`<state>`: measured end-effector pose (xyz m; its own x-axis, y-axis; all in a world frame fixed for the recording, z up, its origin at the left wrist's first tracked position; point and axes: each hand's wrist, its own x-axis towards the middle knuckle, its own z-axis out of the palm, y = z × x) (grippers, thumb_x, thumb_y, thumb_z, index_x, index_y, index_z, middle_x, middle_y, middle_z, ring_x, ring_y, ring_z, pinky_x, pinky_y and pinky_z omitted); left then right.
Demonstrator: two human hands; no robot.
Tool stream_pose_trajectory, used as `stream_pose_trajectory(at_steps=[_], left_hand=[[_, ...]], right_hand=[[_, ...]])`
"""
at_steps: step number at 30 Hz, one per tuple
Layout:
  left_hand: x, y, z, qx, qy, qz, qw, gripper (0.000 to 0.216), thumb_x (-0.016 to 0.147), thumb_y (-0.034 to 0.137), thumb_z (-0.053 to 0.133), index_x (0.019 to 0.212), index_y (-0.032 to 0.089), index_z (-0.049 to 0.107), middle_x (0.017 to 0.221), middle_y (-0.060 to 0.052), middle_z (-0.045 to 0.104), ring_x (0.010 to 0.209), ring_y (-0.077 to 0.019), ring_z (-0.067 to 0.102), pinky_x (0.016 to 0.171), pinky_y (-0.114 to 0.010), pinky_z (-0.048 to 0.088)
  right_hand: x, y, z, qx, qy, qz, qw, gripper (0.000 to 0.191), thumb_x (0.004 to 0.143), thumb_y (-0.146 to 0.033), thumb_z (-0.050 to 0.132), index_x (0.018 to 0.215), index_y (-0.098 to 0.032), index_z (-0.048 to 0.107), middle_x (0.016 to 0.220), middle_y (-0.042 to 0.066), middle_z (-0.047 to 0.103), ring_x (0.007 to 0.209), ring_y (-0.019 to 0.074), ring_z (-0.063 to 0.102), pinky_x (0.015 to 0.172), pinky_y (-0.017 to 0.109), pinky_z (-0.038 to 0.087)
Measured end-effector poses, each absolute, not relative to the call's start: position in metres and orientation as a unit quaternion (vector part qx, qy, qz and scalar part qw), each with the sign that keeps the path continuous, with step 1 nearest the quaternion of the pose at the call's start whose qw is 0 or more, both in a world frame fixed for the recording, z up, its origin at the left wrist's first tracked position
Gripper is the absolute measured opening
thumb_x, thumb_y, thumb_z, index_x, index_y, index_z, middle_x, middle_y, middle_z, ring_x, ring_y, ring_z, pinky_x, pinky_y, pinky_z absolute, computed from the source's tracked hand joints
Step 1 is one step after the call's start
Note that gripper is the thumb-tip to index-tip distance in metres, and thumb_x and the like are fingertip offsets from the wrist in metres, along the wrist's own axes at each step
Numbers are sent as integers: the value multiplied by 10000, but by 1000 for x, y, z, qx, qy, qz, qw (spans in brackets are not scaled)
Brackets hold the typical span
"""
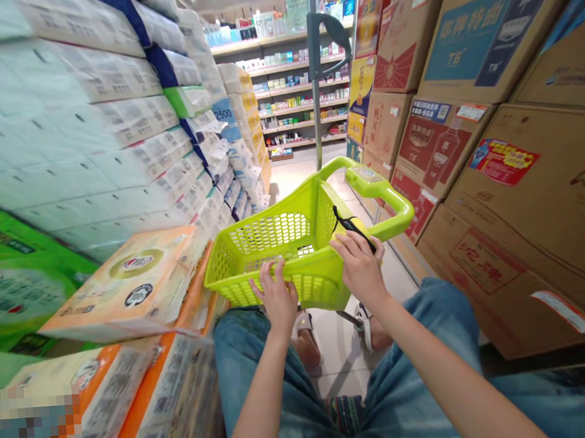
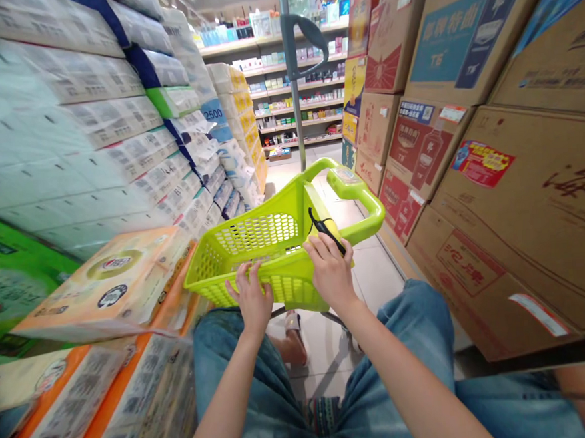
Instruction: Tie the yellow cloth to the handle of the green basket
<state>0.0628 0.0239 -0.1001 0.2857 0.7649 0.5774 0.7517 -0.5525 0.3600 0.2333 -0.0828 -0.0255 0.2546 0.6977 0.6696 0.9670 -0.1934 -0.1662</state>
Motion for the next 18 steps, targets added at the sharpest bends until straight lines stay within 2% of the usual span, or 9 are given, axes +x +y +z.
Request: stream_pose_trajectory(at_steps=[4, 7, 10, 12, 14, 18], left_hand=[[88, 16, -84, 834, 397, 381, 36, 672, 802, 65, 483, 1457, 123, 344, 1545, -182, 380, 1507, -299, 218, 1215, -587, 166], [117, 4, -71, 904, 239, 345, 84, 781, 801, 55, 447, 1537, 123, 194, 1565, -149, 377, 1498, -231, 259, 1221, -466, 267], [141, -8, -64, 906, 214, 353, 97, 787, 818, 92, 452, 1548, 85, 157, 1561, -176, 377, 1484, -258, 292, 1218, -486, 276], [147, -13, -64, 898, 228, 364, 93, 843, 809, 73, 444, 1561, 64, 66, 1582, -190, 333, 1486, -270, 285, 1212, -500, 282], [147, -13, -65, 901, 224, 361, 85, 872, 797, 52, 447, 1569, 84, 43, 1606, -180, 288, 1495, -275, 260, 1218, -508, 267], [142, -9, -69, 909, 198, 358, 82, 857, 794, 33, 445, 1575, 160, 116, 1622, -132, 275, 1510, -266, 222, 1227, -520, 240]], right_hand=[[233, -81, -28, -735, -569, -226, 293, 505, 810, 0, 467, 1229, -239, 617, 1327, 55, 657, 1305, 228, 486, 1114, 450, 137], [232, -82, -32, -729, -575, -228, 292, 540, 845, -15, 448, 1322, -240, 567, 1355, 56, 641, 1317, 221, 482, 1128, 444, 142], [242, -91, -28, -713, -601, -235, 273, 552, 880, -38, 433, 1382, -247, 522, 1383, 44, 624, 1330, 200, 484, 1153, 431, 139], [261, -103, -20, -707, -609, -249, 260, 553, 879, -27, 417, 1367, -255, 539, 1377, 33, 630, 1327, 186, 498, 1167, 428, 139], [289, -117, -9, -720, -581, -273, 264, 559, 862, -12, 402, 1334, -261, 570, 1359, 24, 643, 1329, 185, 506, 1171, 438, 157], [333, -134, 8, -760, -489, -304, 303, 582, 808, -9, 410, 1305, -247, 597, 1368, 31, 635, 1334, 213, 513, 1157, 475, 255]])
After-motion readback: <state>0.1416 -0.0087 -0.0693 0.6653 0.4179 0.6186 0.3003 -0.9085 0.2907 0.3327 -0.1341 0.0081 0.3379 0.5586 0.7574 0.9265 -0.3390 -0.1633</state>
